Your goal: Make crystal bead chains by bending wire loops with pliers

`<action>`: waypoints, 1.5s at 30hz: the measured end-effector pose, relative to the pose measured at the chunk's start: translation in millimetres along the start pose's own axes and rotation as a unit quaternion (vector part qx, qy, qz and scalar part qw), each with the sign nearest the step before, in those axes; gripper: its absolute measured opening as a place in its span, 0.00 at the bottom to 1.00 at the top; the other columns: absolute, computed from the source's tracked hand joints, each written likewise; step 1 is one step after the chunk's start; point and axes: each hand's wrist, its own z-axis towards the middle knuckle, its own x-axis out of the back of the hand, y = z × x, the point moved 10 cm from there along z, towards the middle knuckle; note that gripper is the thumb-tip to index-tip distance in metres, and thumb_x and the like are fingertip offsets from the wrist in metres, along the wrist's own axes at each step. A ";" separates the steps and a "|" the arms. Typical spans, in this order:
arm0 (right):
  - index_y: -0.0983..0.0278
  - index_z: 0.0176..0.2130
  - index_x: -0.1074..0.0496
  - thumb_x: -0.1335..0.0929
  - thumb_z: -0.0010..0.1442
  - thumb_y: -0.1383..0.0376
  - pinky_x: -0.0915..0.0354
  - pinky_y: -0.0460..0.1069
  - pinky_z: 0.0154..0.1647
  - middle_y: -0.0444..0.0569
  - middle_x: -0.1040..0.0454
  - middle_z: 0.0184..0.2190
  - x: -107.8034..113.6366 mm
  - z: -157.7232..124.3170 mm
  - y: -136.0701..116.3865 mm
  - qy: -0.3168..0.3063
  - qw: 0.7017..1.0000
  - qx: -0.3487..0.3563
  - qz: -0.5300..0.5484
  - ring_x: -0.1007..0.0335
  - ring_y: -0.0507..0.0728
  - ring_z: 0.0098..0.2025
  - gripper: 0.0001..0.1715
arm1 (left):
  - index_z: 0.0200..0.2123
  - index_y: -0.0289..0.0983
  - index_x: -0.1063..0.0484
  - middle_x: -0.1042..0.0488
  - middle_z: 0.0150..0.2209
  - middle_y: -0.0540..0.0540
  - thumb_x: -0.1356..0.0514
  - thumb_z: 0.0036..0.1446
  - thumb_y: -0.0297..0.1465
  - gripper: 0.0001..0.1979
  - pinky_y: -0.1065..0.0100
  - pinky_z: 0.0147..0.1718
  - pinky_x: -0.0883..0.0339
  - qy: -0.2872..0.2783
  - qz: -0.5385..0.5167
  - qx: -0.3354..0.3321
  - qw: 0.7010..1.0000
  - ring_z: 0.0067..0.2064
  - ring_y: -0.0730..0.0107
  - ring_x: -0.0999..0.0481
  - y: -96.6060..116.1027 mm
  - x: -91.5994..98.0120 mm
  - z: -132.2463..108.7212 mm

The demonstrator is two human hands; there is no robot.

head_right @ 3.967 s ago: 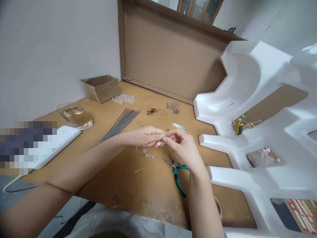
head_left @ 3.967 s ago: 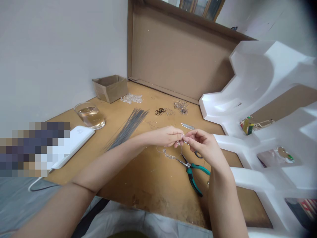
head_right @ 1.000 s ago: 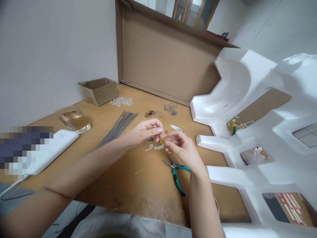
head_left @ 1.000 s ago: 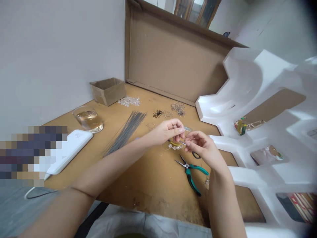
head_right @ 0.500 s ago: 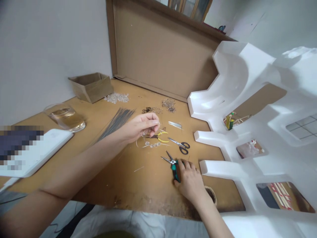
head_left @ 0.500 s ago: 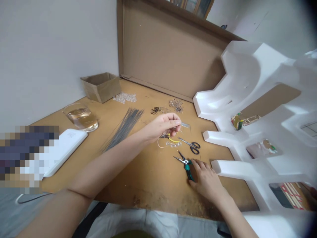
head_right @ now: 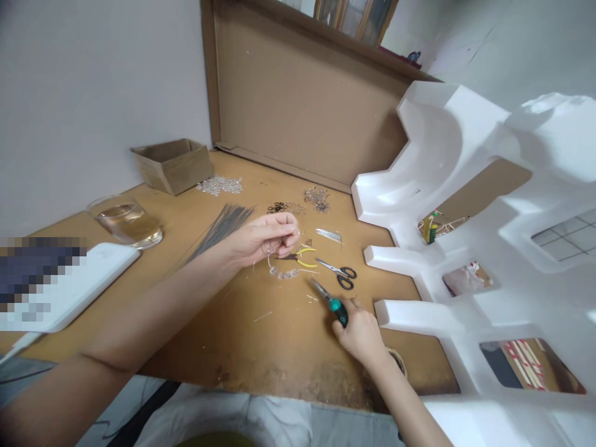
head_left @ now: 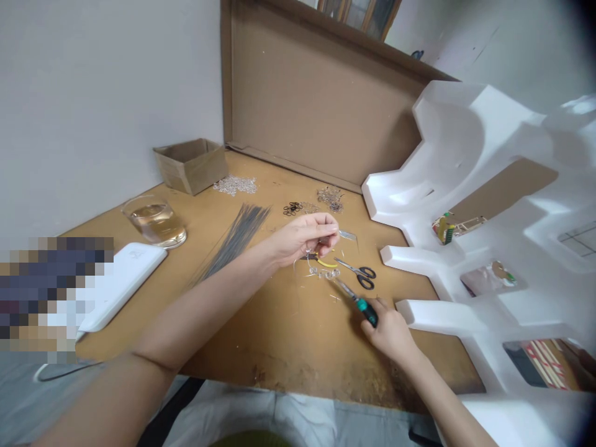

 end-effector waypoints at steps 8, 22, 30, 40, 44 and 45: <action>0.64 0.42 0.30 0.36 0.50 0.65 0.36 0.50 0.34 0.46 0.27 0.31 64.5 -6.5 -27.8 -0.059 0.959 0.015 0.278 0.32 0.57 0.33 0.17 | 0.28 0.33 0.36 0.31 0.25 0.52 0.42 0.55 0.31 0.07 0.76 0.24 0.40 0.038 0.130 0.001 0.991 0.23 0.83 0.33 5.5 -2.9 -3.3; 0.64 0.34 0.30 0.37 0.50 0.65 0.41 0.48 0.33 0.45 0.28 0.31 80.1 0.3 -55.1 -0.130 0.958 0.026 0.253 0.35 0.56 0.34 0.11 | 0.29 0.32 0.36 0.31 0.25 0.51 0.44 0.57 0.28 0.06 0.77 0.24 0.37 0.062 0.202 0.007 0.977 0.22 0.83 0.32 6.7 -3.5 -4.4; 0.64 0.34 0.31 0.36 0.51 0.63 0.43 0.48 0.31 0.43 0.30 0.29 76.9 1.7 -51.6 -0.132 0.958 0.008 0.254 0.36 0.55 0.32 0.09 | 0.29 0.33 0.36 0.31 0.25 0.51 0.44 0.57 0.28 0.05 0.76 0.24 0.37 0.070 0.194 0.009 0.978 0.23 0.82 0.32 4.4 0.0 -4.1; 0.64 0.32 0.31 0.36 0.51 0.62 0.45 0.47 0.28 0.42 0.32 0.26 76.4 3.7 -51.0 -0.127 0.959 -0.002 0.253 0.38 0.53 0.29 0.08 | 0.29 0.33 0.36 0.31 0.25 0.51 0.44 0.57 0.28 0.05 0.75 0.24 0.36 0.073 0.188 -0.004 0.980 0.23 0.82 0.32 5.7 3.1 -3.4; 0.64 0.32 0.31 0.36 0.52 0.61 0.45 0.47 0.27 0.42 0.33 0.24 75.9 4.4 -50.0 -0.124 0.961 -0.007 0.247 0.39 0.53 0.28 0.09 | 0.29 0.33 0.36 0.31 0.25 0.51 0.44 0.56 0.28 0.05 0.76 0.24 0.37 0.080 0.194 -0.007 0.978 0.23 0.82 0.32 7.6 3.7 -3.5; 0.64 0.31 0.31 0.36 0.52 0.61 0.45 0.47 0.27 0.42 0.33 0.24 76.0 4.7 -50.2 -0.123 0.962 -0.006 0.245 0.38 0.53 0.28 0.09 | 0.29 0.33 0.36 0.31 0.25 0.51 0.44 0.56 0.28 0.05 0.76 0.23 0.37 0.083 0.195 -0.007 0.977 0.23 0.82 0.32 7.9 4.0 -3.5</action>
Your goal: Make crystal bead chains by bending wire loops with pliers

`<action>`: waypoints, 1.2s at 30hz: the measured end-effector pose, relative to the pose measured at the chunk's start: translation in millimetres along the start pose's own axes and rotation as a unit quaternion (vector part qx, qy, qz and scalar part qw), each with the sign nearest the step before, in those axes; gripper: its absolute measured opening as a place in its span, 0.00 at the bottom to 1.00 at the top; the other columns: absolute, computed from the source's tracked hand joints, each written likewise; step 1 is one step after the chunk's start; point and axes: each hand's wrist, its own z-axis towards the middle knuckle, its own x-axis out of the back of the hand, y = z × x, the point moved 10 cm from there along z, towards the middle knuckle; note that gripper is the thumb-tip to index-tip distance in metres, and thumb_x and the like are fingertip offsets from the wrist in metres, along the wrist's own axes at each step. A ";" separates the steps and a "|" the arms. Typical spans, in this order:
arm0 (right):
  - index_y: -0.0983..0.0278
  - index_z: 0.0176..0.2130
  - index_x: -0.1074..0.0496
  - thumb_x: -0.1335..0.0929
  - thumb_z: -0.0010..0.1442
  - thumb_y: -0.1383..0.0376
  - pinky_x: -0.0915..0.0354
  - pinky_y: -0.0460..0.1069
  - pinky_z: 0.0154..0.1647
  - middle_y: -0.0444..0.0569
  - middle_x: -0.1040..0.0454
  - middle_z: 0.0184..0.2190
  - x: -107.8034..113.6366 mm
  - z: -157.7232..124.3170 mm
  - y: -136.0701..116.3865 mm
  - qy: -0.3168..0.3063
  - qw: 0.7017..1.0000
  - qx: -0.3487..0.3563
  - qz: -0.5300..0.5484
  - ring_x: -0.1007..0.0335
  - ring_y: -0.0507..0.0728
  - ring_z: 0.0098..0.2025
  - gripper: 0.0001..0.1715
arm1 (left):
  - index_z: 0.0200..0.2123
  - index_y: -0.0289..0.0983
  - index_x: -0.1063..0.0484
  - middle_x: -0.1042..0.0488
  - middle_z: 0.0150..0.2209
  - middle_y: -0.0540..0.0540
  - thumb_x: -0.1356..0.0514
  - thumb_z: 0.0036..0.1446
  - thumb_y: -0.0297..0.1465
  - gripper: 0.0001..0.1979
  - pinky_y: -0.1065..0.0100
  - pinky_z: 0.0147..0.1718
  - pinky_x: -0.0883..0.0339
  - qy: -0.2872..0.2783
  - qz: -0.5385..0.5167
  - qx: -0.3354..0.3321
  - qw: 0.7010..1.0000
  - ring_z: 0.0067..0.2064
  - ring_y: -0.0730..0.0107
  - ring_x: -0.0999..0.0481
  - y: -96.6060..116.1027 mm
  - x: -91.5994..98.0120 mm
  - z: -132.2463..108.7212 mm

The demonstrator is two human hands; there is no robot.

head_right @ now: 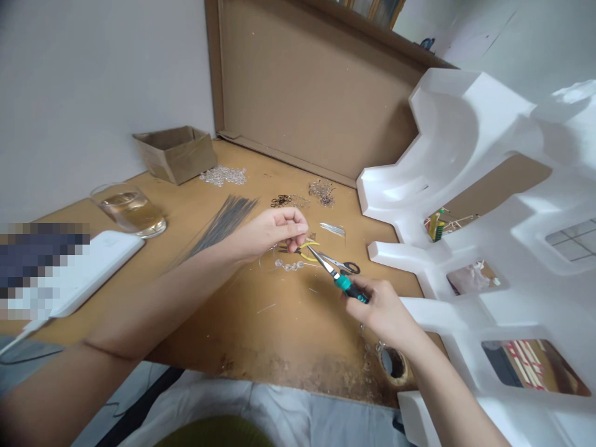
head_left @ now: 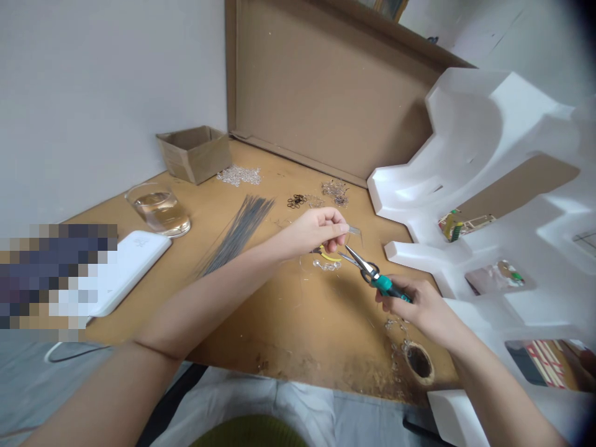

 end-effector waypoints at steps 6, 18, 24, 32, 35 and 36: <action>0.64 0.33 0.30 0.36 0.52 0.60 0.45 0.47 0.27 0.43 0.31 0.25 0.1 1.1 -2.8 -0.001 1.000 0.006 -0.010 0.37 0.54 0.28 0.11 | 0.29 0.33 0.36 0.31 0.25 0.51 0.45 0.56 0.28 0.05 0.76 0.23 0.38 0.009 0.004 0.013 1.000 0.22 0.82 0.33 -1.9 1.1 0.8; 0.65 0.33 0.29 0.37 0.53 0.62 0.41 0.48 0.29 0.44 0.30 0.24 -2.7 1.0 -5.0 0.001 1.000 0.017 0.010 0.34 0.55 0.29 0.11 | 0.28 0.33 0.37 0.30 0.25 0.51 0.45 0.56 0.27 0.05 0.76 0.24 0.38 0.021 -0.003 -0.001 1.000 0.22 0.82 0.33 0.4 2.4 -0.3; 0.65 0.30 0.29 0.37 0.50 0.64 0.42 0.47 0.25 0.43 0.31 0.22 -1.2 0.0 -3.9 0.044 0.999 0.020 0.005 0.36 0.54 0.26 0.10 | 0.28 0.33 0.37 0.30 0.25 0.51 0.44 0.56 0.27 0.05 0.76 0.24 0.38 0.028 -0.006 -0.005 1.000 0.23 0.82 0.33 2.6 2.9 -0.6; 0.65 0.28 0.28 0.38 0.49 0.65 0.44 0.46 0.23 0.43 0.31 0.21 -0.4 -2.4 -7.3 0.079 0.995 0.030 -0.050 0.40 0.52 0.22 0.10 | 0.28 0.34 0.37 0.30 0.25 0.52 0.44 0.56 0.28 0.06 0.76 0.24 0.37 0.027 -0.010 -0.013 1.000 0.23 0.82 0.32 1.2 1.9 0.1; 0.65 0.32 0.28 0.37 0.49 0.65 0.44 0.46 0.24 0.43 0.31 0.22 1.8 -1.6 -5.4 0.088 0.994 0.036 -0.060 0.40 0.52 0.23 0.11 | 0.29 0.34 0.37 0.30 0.25 0.51 0.44 0.56 0.28 0.05 0.75 0.25 0.37 0.026 -0.013 -0.021 0.999 0.23 0.81 0.31 2.2 1.9 0.4; 0.65 0.34 0.28 0.37 0.49 0.65 0.43 0.46 0.24 0.44 0.30 0.23 2.7 -1.1 -4.1 0.089 0.994 0.038 -0.059 0.39 0.52 0.24 0.12 | 0.29 0.34 0.37 0.30 0.25 0.51 0.44 0.56 0.28 0.05 0.75 0.25 0.37 0.028 -0.010 -0.025 0.999 0.23 0.81 0.31 3.4 2.6 0.3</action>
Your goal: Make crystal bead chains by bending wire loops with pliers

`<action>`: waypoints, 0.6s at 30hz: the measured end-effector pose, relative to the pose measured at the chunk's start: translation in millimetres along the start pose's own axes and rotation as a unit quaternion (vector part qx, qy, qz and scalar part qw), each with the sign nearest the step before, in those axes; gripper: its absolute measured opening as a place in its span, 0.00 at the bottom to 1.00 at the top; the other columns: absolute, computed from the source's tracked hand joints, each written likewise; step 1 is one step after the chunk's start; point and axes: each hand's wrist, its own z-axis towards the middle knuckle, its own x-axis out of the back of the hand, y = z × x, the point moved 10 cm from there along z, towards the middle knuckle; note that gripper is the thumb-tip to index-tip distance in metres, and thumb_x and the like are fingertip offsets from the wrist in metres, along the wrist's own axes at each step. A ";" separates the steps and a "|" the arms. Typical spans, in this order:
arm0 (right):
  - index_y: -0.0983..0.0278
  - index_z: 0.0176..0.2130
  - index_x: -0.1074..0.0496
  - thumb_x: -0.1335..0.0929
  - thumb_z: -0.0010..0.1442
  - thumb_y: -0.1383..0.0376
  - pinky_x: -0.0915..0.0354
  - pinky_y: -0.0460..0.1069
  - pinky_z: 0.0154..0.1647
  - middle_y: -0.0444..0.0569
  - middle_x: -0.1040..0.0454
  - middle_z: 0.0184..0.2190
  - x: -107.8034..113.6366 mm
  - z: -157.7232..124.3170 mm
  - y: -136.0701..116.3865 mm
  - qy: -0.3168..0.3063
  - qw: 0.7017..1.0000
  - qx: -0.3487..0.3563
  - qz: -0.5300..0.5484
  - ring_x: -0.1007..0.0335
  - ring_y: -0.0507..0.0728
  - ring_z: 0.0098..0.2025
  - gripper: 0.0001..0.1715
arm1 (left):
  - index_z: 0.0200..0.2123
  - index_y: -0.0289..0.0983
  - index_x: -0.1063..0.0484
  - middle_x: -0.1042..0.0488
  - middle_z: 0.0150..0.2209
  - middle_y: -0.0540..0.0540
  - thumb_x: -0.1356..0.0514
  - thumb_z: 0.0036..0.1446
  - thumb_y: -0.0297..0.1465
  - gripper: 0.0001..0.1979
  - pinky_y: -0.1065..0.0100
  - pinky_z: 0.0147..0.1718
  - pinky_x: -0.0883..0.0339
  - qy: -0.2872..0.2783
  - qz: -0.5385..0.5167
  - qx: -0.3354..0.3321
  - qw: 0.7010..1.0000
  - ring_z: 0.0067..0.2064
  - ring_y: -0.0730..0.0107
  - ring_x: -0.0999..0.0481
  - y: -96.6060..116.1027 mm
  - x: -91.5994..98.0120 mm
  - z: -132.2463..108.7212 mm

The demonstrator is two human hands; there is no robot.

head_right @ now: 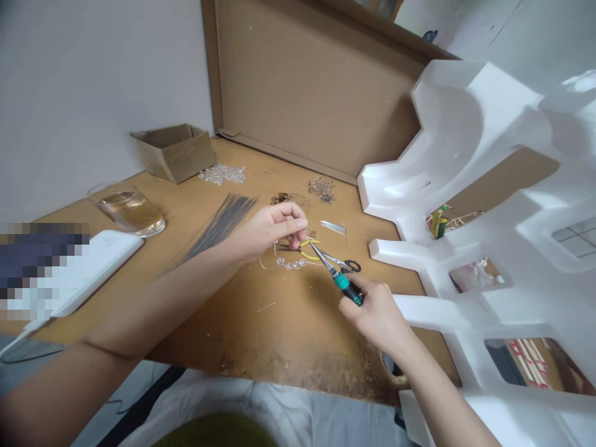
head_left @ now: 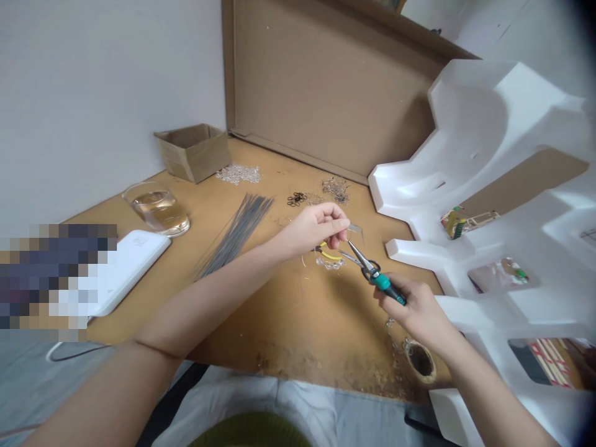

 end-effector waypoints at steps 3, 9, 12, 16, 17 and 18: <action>0.65 0.39 0.28 0.35 0.49 0.64 0.41 0.47 0.27 0.45 0.28 0.27 4.9 2.3 4.0 0.013 1.000 -0.002 0.017 0.37 0.53 0.27 0.16 | 0.30 0.34 0.37 0.31 0.22 0.53 0.44 0.57 0.29 0.05 0.74 0.26 0.37 0.013 0.021 -0.004 1.000 0.23 0.81 0.32 3.1 3.7 -0.5; 0.63 0.34 0.30 0.32 0.49 0.59 0.39 0.48 0.29 0.44 0.31 0.25 24.4 9.3 -7.6 0.122 0.980 -0.013 0.154 0.36 0.53 0.28 0.12 | 0.28 0.34 0.36 0.32 0.19 0.54 0.44 0.57 0.31 0.07 0.74 0.27 0.37 -0.092 0.050 0.037 0.994 0.22 0.81 0.32 -8.7 -21.7 -4.6; 0.62 0.35 0.31 0.30 0.48 0.56 0.38 0.48 0.30 0.45 0.30 0.27 19.7 17.8 -25.7 0.119 0.970 0.011 0.212 0.35 0.53 0.28 0.16 | 0.29 0.34 0.37 0.32 0.18 0.54 0.44 0.58 0.33 0.09 0.73 0.28 0.37 -0.134 0.047 0.048 0.989 0.22 0.80 0.32 -19.1 -35.5 -6.9; 0.63 0.33 0.32 0.29 0.47 0.56 0.38 0.48 0.29 0.45 0.30 0.28 9.6 26.9 -44.5 0.098 0.965 0.038 0.241 0.36 0.52 0.28 0.16 | 0.29 0.34 0.37 0.32 0.17 0.54 0.43 0.57 0.37 0.12 0.73 0.25 0.36 -0.168 0.035 0.069 0.983 0.20 0.79 0.32 -29.4 -46.5 -8.2; 0.63 0.32 0.32 0.29 0.47 0.55 0.38 0.48 0.28 0.44 0.31 0.26 7.6 28.1 -45.7 0.097 0.965 0.037 0.240 0.37 0.52 0.27 0.16 | 0.29 0.34 0.38 0.32 0.17 0.54 0.42 0.57 0.37 0.12 0.73 0.24 0.37 -0.171 0.032 0.073 0.982 0.20 0.79 0.32 -30.4 -47.7 -8.0; 0.63 0.32 0.32 0.29 0.47 0.55 0.39 0.48 0.27 0.44 0.31 0.25 5.6 29.1 -45.4 0.096 0.966 0.034 0.239 0.37 0.51 0.26 0.16 | 0.29 0.34 0.38 0.31 0.18 0.53 0.42 0.56 0.37 0.13 0.73 0.24 0.37 -0.172 0.027 0.074 0.982 0.20 0.79 0.32 -30.8 -48.4 -7.5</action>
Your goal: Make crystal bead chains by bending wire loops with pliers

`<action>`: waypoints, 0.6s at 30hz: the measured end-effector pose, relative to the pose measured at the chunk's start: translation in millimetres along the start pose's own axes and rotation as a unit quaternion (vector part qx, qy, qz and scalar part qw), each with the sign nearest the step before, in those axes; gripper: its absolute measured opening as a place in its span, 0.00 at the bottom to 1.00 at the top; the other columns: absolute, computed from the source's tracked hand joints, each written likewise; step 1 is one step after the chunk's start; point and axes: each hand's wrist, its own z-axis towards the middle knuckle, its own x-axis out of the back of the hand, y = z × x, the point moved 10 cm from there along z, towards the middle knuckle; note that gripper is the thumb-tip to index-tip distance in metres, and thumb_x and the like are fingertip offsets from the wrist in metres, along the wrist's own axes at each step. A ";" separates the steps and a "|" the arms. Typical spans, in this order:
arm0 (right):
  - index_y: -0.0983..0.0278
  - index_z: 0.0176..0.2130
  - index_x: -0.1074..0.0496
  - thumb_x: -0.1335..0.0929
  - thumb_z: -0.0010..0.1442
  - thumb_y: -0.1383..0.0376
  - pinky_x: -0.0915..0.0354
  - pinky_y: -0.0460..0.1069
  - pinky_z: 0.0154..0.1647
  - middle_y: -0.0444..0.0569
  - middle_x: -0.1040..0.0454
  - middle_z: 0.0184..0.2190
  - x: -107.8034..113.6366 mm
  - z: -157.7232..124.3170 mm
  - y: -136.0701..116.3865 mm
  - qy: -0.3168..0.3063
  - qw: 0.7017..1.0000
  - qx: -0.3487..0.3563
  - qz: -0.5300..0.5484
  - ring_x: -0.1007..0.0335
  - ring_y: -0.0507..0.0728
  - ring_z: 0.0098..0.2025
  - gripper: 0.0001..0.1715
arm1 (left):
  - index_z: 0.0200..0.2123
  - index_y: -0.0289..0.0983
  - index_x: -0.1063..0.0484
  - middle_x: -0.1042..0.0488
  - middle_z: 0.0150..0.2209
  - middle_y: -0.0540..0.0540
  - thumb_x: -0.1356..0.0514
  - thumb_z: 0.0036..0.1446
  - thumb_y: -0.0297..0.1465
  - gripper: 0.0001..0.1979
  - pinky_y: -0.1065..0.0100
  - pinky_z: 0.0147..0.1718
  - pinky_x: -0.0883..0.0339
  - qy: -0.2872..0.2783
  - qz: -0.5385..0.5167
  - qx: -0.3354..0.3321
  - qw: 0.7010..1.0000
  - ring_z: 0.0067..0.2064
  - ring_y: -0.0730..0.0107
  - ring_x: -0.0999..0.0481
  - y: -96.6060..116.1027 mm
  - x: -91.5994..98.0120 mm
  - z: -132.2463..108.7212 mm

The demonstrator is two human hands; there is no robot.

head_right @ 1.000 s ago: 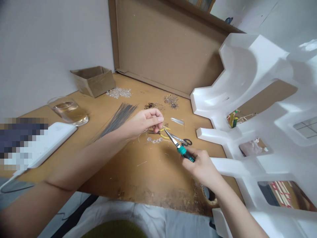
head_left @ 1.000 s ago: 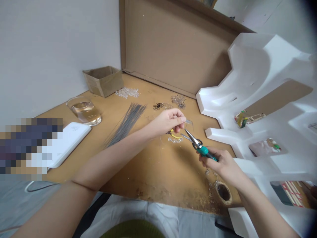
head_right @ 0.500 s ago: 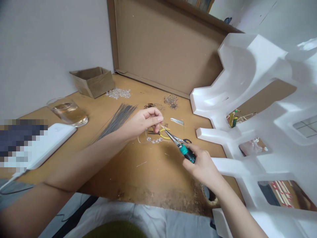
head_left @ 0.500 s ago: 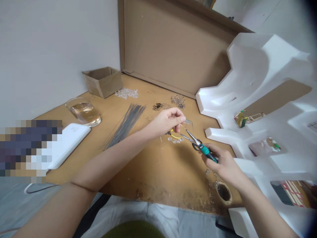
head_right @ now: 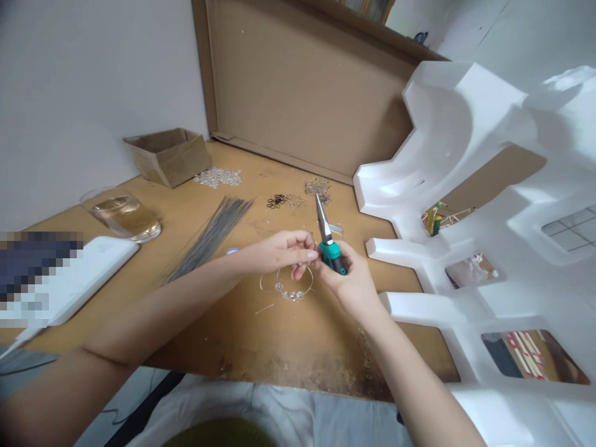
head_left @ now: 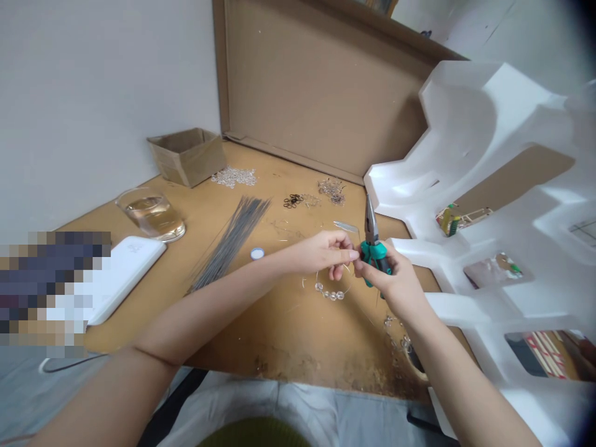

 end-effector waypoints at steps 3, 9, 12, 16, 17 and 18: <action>0.64 0.32 0.33 0.30 0.49 0.54 0.40 0.48 0.25 0.43 0.32 0.23 0.3 0.5 8.7 0.009 1.000 -0.015 0.025 0.38 0.51 0.24 0.17 | 0.31 0.33 0.38 0.29 0.21 0.51 0.41 0.56 0.37 0.12 0.72 0.26 0.35 0.005 -0.023 -0.002 1.000 0.23 0.77 0.28 0.2 1.8 2.2; 0.62 0.36 0.34 0.31 0.53 0.57 0.36 0.48 0.30 0.44 0.30 0.27 32.0 -3.4 11.5 0.117 0.990 0.029 0.069 0.33 0.53 0.29 0.13 | 0.37 0.33 0.34 0.26 0.34 0.47 0.34 0.45 0.27 0.16 0.68 0.37 0.33 0.079 -0.068 0.003 0.995 0.32 0.75 0.24 -7.2 23.1 4.2; 0.61 0.36 0.34 0.31 0.54 0.58 0.35 0.49 0.32 0.44 0.30 0.27 38.5 -6.1 9.6 0.131 0.989 0.046 0.053 0.33 0.53 0.30 0.12 | 0.36 0.31 0.31 0.25 0.32 0.45 0.37 0.50 0.31 0.12 0.68 0.37 0.34 0.108 -0.049 0.000 0.993 0.31 0.76 0.26 -10.3 31.1 4.6; 0.61 0.35 0.33 0.31 0.54 0.59 0.35 0.50 0.36 0.45 0.29 0.31 35.0 -8.9 8.5 0.117 0.991 0.061 0.025 0.32 0.54 0.33 0.11 | 0.35 0.31 0.29 0.27 0.29 0.47 0.42 0.55 0.37 0.13 0.72 0.31 0.36 0.118 0.001 -0.037 0.992 0.27 0.78 0.30 -3.9 32.8 4.3; 0.61 0.35 0.33 0.31 0.53 0.59 0.35 0.50 0.37 0.45 0.29 0.31 33.3 -9.5 8.0 0.111 0.992 0.064 0.019 0.32 0.54 0.33 0.10 | 0.34 0.32 0.28 0.27 0.28 0.48 0.44 0.57 0.38 0.14 0.73 0.29 0.36 0.120 0.018 -0.045 0.992 0.26 0.79 0.31 -1.7 32.2 3.8; 0.61 0.34 0.33 0.31 0.53 0.60 0.35 0.50 0.37 0.45 0.29 0.31 31.5 -9.9 7.4 0.106 0.992 0.067 0.012 0.32 0.54 0.33 0.10 | 0.34 0.32 0.29 0.28 0.27 0.48 0.45 0.58 0.39 0.15 0.73 0.28 0.37 0.119 0.038 -0.049 0.991 0.25 0.79 0.31 0.2 30.8 3.2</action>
